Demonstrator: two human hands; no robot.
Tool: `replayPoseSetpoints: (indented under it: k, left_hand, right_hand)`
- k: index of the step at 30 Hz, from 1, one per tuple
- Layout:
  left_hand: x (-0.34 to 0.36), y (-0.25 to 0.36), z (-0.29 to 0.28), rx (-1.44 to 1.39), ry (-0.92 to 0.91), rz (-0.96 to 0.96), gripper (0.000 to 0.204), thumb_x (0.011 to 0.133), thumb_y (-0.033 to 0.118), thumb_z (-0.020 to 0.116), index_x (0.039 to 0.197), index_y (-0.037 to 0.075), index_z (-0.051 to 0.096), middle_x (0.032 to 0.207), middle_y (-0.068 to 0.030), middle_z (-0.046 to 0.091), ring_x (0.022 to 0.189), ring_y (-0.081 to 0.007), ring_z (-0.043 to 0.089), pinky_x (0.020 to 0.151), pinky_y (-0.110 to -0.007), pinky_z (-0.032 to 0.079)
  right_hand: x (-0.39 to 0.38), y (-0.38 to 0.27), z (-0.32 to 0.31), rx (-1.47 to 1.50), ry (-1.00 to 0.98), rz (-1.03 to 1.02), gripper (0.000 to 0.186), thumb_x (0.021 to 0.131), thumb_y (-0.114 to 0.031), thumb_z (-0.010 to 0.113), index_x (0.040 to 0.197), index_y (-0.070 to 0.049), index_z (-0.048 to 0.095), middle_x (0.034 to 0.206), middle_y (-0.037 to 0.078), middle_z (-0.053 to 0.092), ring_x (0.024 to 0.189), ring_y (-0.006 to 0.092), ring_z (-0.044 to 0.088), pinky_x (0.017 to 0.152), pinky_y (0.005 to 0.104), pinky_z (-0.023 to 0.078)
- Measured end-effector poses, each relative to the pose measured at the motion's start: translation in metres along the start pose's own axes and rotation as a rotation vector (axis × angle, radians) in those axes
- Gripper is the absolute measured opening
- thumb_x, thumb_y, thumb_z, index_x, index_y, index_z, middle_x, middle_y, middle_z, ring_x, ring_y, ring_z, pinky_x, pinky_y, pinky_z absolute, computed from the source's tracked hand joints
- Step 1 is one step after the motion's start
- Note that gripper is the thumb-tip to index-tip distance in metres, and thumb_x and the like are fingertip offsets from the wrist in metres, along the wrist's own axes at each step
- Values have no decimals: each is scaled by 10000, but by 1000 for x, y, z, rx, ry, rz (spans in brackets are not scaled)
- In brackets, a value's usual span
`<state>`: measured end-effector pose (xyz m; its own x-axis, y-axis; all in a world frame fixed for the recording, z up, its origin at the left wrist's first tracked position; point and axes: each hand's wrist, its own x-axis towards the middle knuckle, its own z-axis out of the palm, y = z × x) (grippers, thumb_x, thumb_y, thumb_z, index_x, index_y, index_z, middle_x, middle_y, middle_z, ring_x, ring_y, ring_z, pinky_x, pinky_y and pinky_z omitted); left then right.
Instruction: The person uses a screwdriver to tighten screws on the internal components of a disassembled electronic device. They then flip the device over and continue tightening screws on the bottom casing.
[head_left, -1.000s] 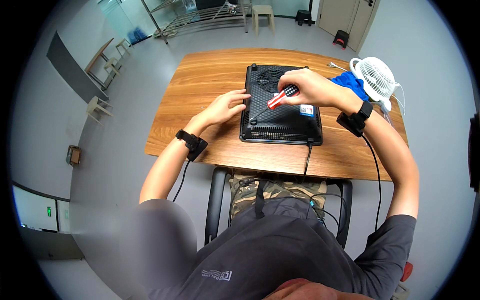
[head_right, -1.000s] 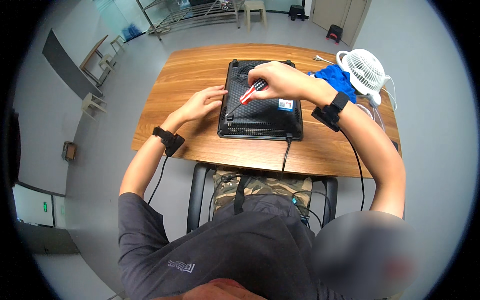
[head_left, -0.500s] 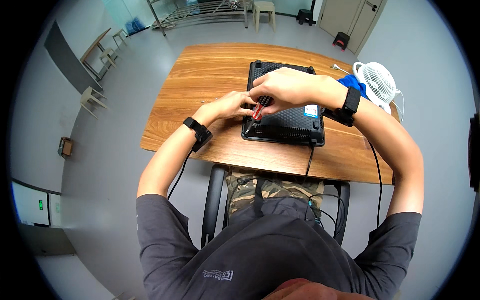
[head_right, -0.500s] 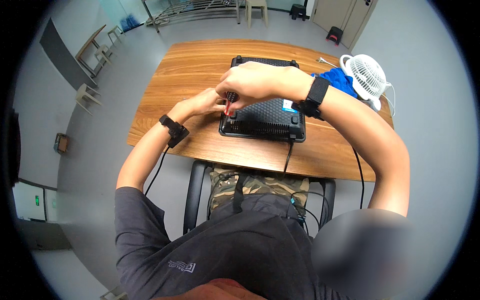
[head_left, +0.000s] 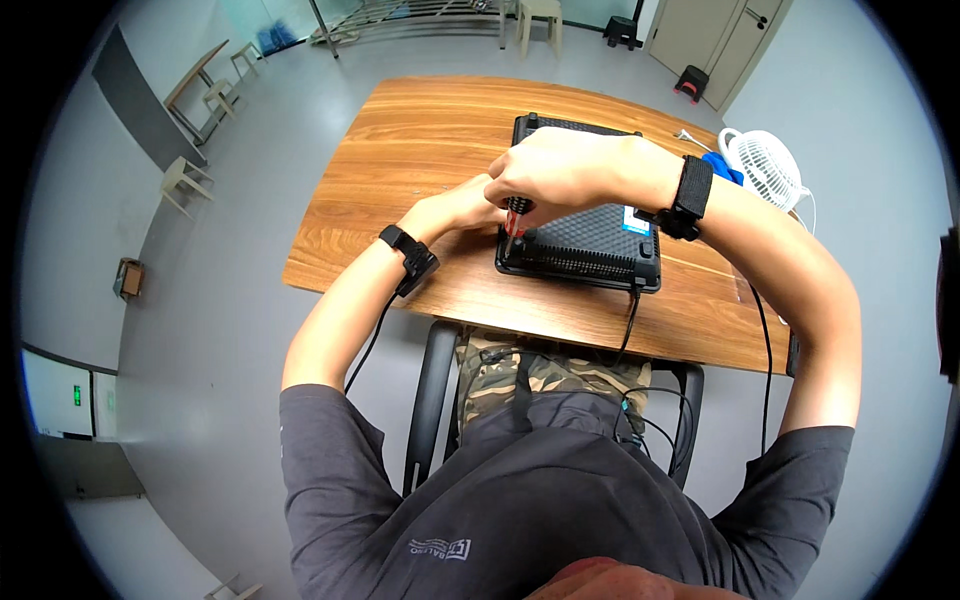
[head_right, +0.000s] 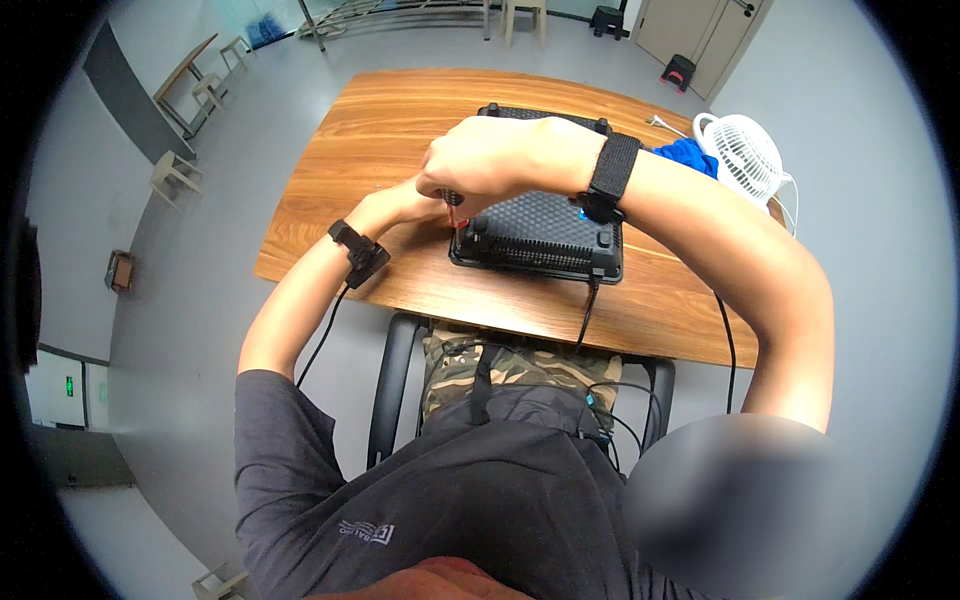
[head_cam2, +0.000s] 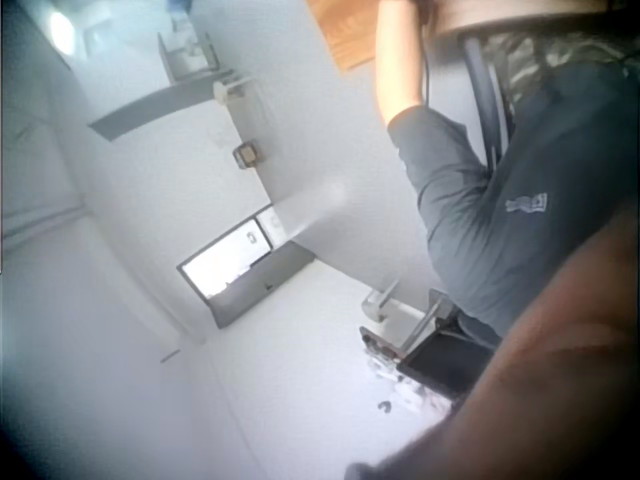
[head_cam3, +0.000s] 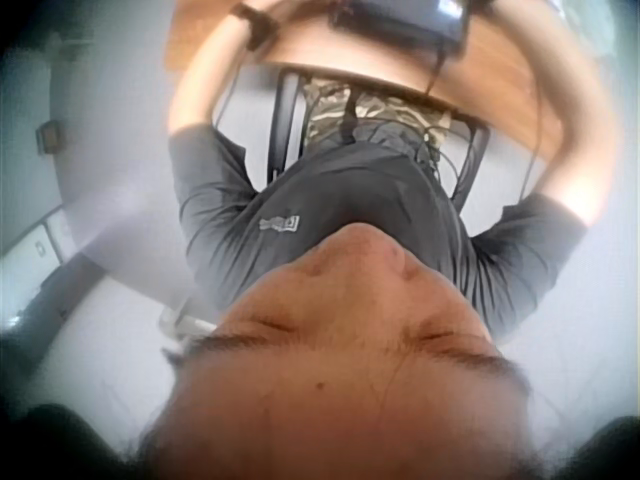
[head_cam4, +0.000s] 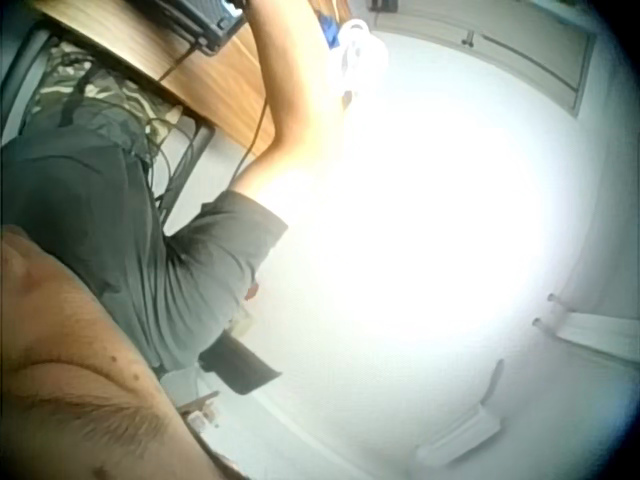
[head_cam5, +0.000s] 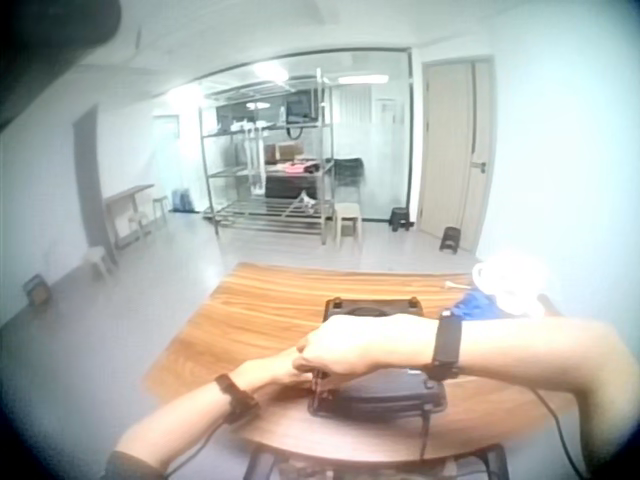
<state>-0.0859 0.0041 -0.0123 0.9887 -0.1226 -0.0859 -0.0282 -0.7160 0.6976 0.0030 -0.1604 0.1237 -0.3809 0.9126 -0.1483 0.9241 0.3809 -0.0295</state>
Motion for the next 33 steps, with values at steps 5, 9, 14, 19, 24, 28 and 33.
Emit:
replayPoseSetpoints:
  k: [5,9,14,19,24,28,33]
  left_hand:
    - [-2,5,-1,-38,4,-47,389,824,156,804,1171,42,668,1158,-173,692,1129,-315,642,949,-424,523]
    - [-3,-3,0,-36,-6,-35,385,813,132,806,1159,35,667,1159,-172,689,1126,-311,640,952,-423,524]
    - [-2,-7,1,-40,-12,-24,381,800,102,808,1145,25,666,1160,-170,685,1121,-306,639,956,-421,525]
    - [-3,-9,0,-26,-12,-2,381,786,71,810,1135,16,666,1151,-168,686,1108,-296,640,954,-419,529]
    - [7,-7,4,-163,-75,-174,330,849,105,783,1152,35,673,1114,-154,706,1060,-244,654,909,-395,551]
    - [6,-7,2,-214,-129,-331,314,873,125,774,1160,45,677,1106,-140,711,1035,-226,658,891,-385,558]
    - [6,-22,7,-146,-61,-93,304,887,138,768,1165,53,680,1099,-127,714,1013,-215,661,877,-378,562]
  right_hand:
    - [12,-5,-2,-36,-58,-9,264,819,-235,793,928,-18,688,902,130,692,861,328,701,742,426,564]
    - [19,-5,1,-62,-81,-49,287,813,-250,801,950,-22,694,922,127,702,856,324,708,738,426,570]
    - [20,-5,2,-69,-80,-37,285,816,-263,798,948,-33,694,923,126,702,855,330,711,729,433,573]
    - [21,-2,5,-79,-91,-28,294,822,-280,794,944,-33,694,896,138,706,841,340,715,724,442,575]
    - [22,-12,2,37,-187,205,339,850,-286,779,964,16,676,931,209,724,859,338,729,752,448,582]
    - [29,-6,11,86,-192,263,352,884,-258,752,1033,40,639,948,229,725,877,351,730,776,438,586]
    - [24,-6,-1,50,-212,187,302,893,-171,730,1069,42,609,924,189,733,812,331,742,705,403,607]
